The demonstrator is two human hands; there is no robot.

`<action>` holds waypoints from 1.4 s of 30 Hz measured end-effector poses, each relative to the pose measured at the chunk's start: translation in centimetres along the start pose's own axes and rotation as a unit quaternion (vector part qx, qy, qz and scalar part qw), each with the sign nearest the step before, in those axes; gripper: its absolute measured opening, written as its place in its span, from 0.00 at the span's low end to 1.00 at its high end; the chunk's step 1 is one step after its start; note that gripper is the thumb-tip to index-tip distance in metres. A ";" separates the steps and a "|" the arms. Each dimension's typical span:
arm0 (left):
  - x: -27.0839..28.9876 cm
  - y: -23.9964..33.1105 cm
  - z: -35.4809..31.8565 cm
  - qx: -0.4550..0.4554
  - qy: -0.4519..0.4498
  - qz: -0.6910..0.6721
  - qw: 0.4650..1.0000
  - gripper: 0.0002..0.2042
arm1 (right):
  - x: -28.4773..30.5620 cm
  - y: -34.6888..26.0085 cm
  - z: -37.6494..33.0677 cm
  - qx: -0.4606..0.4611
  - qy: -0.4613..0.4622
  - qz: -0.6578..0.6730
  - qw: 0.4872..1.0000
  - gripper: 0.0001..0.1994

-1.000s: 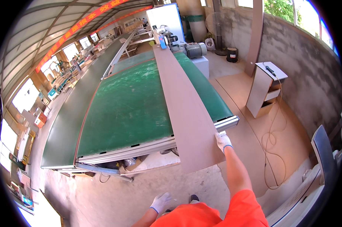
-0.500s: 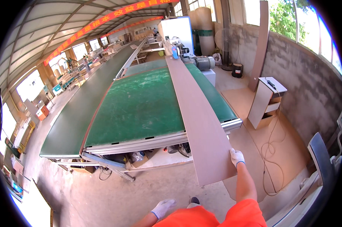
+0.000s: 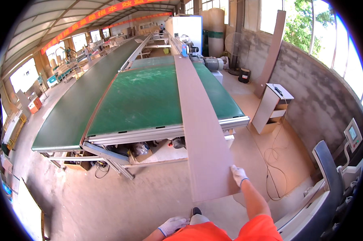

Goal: The person picks up large rectangular wood panels from a stack and places them onto a moving green conveyor belt. They guide each panel into the machinery one at a time while wearing white gloves.

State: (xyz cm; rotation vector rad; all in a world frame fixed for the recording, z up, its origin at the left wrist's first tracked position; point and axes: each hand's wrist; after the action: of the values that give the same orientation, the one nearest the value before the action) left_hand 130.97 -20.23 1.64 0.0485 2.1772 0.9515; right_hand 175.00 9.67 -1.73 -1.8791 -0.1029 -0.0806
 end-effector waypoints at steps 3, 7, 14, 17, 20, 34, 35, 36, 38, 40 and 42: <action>-1.1 -0.1 -2.4 -0.018 -0.036 0.008 0.999 0.30 | -8.4 -0.9 -4.3 -0.025 -0.052 -0.006 0.998 0.22; -1.1 -3.3 -6.2 -0.094 -0.032 -0.094 0.991 0.31 | -18.3 -5.9 -13.8 -0.166 -0.223 0.053 0.959 0.21; -0.2 -5.9 -14.1 -0.312 0.204 -0.251 0.894 0.27 | -36.1 -7.3 -23.8 -0.294 -0.535 -0.028 0.792 0.23; 0.8 -6.7 -17.2 -0.428 0.386 -0.250 0.778 0.19 | -42.9 -12.6 -26.1 -0.134 -0.735 -0.327 0.579 0.23; 3.8 -6.1 -20.2 -0.467 0.490 -0.323 0.662 0.19 | -51.8 -12.9 -27.0 0.410 -0.643 -0.351 0.543 0.33; 26.3 12.1 -28.2 -0.412 0.756 -0.287 0.420 0.37 | -76.7 -25.6 12.3 0.461 -0.439 -0.527 0.563 0.53; 28.6 15.7 -28.1 -0.371 0.793 -0.299 0.380 0.37 | -77.1 -26.9 15.6 0.440 -0.428 -0.550 0.566 0.53; 30.7 18.4 -28.3 -0.327 0.826 -0.307 0.341 0.37 | -77.7 -27.7 18.9 0.425 -0.412 -0.569 0.570 0.54; 35.3 20.4 -32.1 -0.269 0.854 -0.299 0.331 0.38 | -79.0 -29.4 24.3 0.421 -0.377 -0.588 0.578 0.55; 38.9 25.0 -34.2 -0.195 0.892 -0.312 0.263 0.40 | -80.4 -31.1 28.1 0.388 -0.367 -0.589 0.606 0.53; 43.8 27.6 -37.9 -0.208 0.895 -0.326 0.221 0.41 | -82.8 -32.6 30.8 0.373 -0.352 -0.597 0.616 0.53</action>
State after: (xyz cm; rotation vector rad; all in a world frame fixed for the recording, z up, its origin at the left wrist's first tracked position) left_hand 68.10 -10.09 9.17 -3.5386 2.3347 0.8007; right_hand 89.18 46.38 10.74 -0.6028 -1.6722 -0.1650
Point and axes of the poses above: each hand's wrist, its own z-axis towards the middle knuckle, its own x-axis out of the back of the hand, y = z × x, and after that the axes turned 14 degrees about -y, right-handed
